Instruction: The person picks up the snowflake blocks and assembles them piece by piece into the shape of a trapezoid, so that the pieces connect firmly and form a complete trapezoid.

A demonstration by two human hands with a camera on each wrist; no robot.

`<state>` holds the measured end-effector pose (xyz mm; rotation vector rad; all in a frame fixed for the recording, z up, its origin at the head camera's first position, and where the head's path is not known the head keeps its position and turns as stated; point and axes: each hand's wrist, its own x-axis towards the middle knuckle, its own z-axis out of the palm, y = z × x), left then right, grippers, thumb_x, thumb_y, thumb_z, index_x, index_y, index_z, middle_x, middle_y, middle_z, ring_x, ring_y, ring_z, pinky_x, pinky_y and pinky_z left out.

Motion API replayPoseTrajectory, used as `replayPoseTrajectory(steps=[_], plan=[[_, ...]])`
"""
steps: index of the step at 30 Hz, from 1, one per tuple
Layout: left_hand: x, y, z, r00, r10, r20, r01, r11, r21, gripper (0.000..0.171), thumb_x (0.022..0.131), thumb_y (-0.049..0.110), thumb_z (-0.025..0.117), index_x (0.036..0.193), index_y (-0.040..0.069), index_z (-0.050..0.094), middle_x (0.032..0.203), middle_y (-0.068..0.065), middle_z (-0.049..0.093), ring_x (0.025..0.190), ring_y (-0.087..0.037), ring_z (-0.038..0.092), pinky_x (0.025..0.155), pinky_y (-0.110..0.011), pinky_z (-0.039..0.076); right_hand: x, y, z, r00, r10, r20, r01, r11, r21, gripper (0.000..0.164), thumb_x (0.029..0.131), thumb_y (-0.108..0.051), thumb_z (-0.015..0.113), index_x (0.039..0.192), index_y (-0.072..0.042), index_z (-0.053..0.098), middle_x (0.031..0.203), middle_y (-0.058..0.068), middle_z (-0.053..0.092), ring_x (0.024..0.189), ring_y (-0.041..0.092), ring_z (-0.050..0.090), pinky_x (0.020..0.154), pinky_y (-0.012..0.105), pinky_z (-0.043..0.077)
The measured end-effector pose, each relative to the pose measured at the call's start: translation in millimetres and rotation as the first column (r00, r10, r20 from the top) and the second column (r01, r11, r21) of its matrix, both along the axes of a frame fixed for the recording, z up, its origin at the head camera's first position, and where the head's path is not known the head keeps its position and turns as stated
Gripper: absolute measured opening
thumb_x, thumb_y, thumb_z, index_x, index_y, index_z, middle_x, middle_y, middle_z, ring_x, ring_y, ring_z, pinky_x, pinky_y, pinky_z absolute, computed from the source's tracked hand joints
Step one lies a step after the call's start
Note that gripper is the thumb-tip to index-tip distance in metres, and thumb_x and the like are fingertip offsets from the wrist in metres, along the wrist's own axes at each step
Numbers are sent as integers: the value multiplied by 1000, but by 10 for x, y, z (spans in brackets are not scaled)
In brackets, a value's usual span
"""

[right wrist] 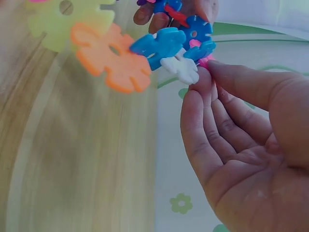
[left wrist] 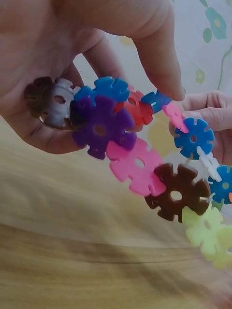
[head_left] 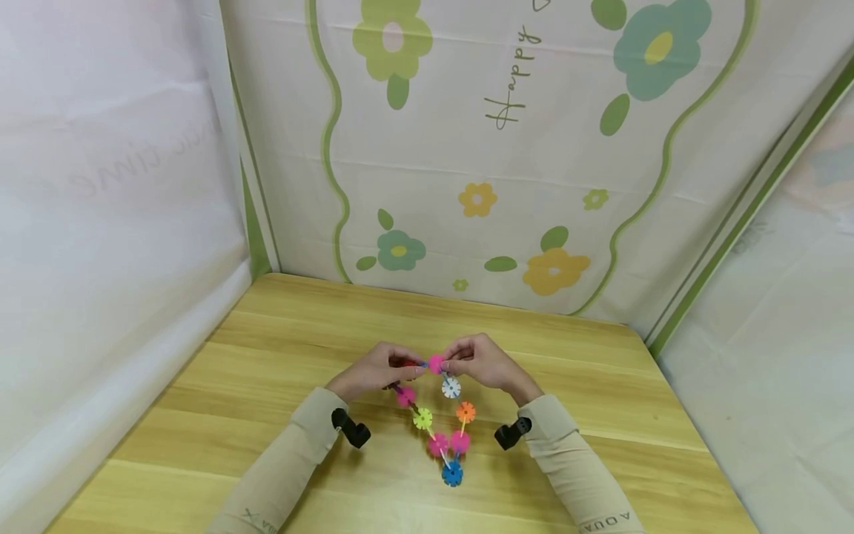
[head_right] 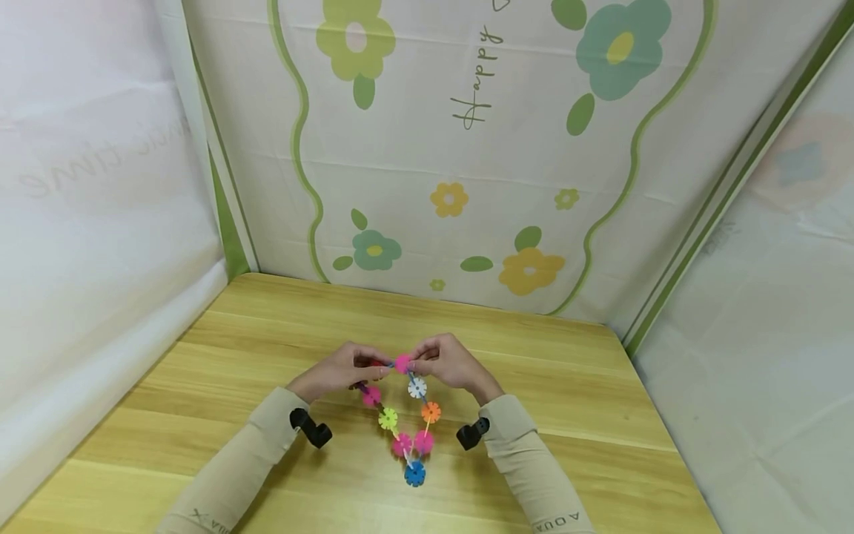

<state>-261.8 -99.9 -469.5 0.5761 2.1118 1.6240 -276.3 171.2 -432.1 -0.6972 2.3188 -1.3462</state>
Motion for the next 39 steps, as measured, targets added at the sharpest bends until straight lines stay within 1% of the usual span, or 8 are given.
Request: replayPoseTrajectory(steps=[6, 13, 14, 21, 25, 29, 32, 39], plan=[[-21, -1, 31, 1000, -30, -7, 30, 1000, -8, 32, 104, 31, 70, 128, 10, 76, 113, -29, 70, 81, -21, 59, 68, -31, 51, -10, -9, 64, 998, 45, -34, -44, 999, 29, 13, 102, -15, 72, 106, -5, 78, 95, 13, 79, 85, 20, 76, 88, 60, 60], [-22, 2, 10, 1000, 3, 23, -2, 1000, -28, 46, 103, 38, 71, 135, 5, 70, 121, -27, 71, 93, -24, 68, 74, -31, 57, -24, 3, 120, 998, 45, -44, -42, 998, 55, 11, 102, -16, 72, 104, -8, 79, 93, 10, 79, 83, 20, 75, 89, 63, 59], [-22, -1, 4, 1000, 7, 26, -6, 999, -31, 47, 103, 38, 71, 136, 4, 70, 120, -27, 71, 90, -22, 66, 72, -31, 56, -24, 6, 122, 998, 43, -42, -41, 997, 59, 11, 102, -16, 72, 104, -8, 79, 93, 9, 79, 84, 21, 75, 90, 63, 58], [-9, -12, 14, 1000, 9, 26, -8, 999, -36, 41, 103, 40, 70, 133, 13, 73, 112, -28, 70, 70, -13, 55, 64, -30, 48, -15, 28, 122, 997, 64, -32, -62, 996, 63, 10, 101, -14, 72, 103, -7, 79, 93, 9, 80, 92, 44, 75, 89, 63, 59], [-4, 1, 30, 1000, -2, 28, 3, 999, -40, 37, 102, 40, 71, 130, 16, 75, 115, -27, 71, 76, -17, 62, 68, -33, 54, -8, 17, 126, 996, 90, -21, -89, 994, 55, 10, 101, -12, 71, 103, -7, 80, 94, 11, 80, 96, 51, 72, 91, 64, 58], [-4, 9, 35, 999, -17, 30, 19, 999, -45, 37, 102, 39, 72, 131, 16, 75, 118, -25, 72, 89, -28, 70, 72, -36, 58, 1, 11, 129, 995, 102, -14, -101, 993, 63, 9, 101, -11, 71, 103, -7, 80, 93, 10, 80, 93, 46, 74, 92, 64, 58], [-7, 10, 31, 999, -25, 30, 26, 999, -46, 36, 102, 38, 71, 131, 16, 75, 118, -25, 72, 92, -29, 69, 71, -34, 57, 2, 14, 126, 995, 97, -16, -95, 993, 71, 10, 101, -11, 71, 103, -7, 80, 93, 9, 80, 92, 44, 74, 92, 64, 58], [-17, 9, 26, 999, -38, 9, 38, 998, -49, 32, 103, 33, 70, 128, 14, 77, 118, -23, 73, 93, -25, 66, 73, -30, 53, -1, 25, 138, 997, 75, -20, -74, 995, 63, 9, 101, -11, 70, 101, -8, 79, 92, 8, 80, 96, 52, 72, 90, 65, 57]])
